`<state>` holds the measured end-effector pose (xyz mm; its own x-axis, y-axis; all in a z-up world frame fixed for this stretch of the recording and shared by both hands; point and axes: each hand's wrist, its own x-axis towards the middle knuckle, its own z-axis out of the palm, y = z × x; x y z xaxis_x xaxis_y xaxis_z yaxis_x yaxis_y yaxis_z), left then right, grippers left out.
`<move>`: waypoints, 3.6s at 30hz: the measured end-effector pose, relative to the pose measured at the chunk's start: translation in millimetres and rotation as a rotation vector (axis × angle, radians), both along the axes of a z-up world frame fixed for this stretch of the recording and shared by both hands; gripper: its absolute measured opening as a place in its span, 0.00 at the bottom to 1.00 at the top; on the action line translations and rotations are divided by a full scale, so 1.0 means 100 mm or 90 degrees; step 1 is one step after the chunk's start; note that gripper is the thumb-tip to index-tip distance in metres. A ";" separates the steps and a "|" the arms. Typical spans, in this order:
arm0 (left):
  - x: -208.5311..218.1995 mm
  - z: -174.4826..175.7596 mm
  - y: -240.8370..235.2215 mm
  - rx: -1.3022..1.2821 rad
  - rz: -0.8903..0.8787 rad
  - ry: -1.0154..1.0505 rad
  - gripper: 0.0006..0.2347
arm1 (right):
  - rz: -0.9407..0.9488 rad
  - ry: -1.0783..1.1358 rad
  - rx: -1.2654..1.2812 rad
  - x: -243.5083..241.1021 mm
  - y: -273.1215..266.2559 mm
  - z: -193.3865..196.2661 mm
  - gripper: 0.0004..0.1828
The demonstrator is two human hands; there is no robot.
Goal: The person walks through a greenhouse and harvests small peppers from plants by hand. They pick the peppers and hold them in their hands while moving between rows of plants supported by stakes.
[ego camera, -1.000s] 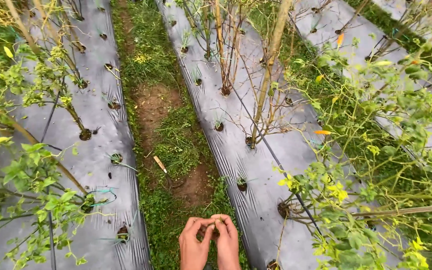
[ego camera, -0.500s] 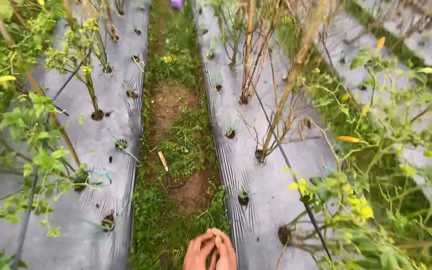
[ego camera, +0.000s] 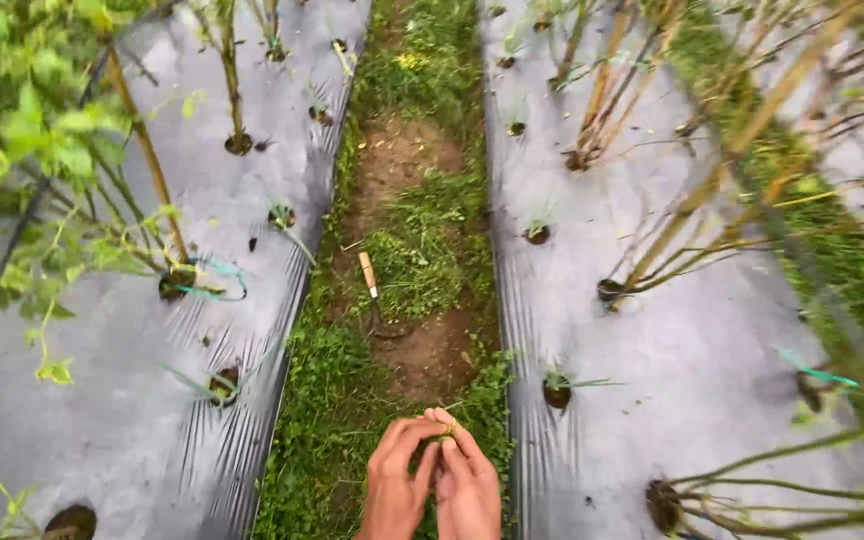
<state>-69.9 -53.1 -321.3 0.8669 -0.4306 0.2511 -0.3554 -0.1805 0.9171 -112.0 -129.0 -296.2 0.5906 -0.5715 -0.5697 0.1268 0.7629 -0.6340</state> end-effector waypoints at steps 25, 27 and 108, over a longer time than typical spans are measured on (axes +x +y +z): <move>0.26 -1.74 0.53 0.101 -0.073 0.024 0.09 | 0.199 -0.143 -0.050 0.09 -0.08 -2.84 0.13; 0.22 -1.66 0.50 0.054 -0.035 0.006 0.11 | 0.160 -0.123 -0.067 0.06 -0.05 -2.84 0.13; 0.67 -2.16 0.28 -0.073 -0.060 0.639 0.06 | 0.400 0.135 -0.625 0.21 -0.22 -2.73 0.05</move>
<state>-3.2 -24.9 -536.8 0.6634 -0.5271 -0.5312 0.5811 -0.0843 0.8094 -91.3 -150.8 -569.5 0.8705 -0.4619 -0.1697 -0.2753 -0.1711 -0.9460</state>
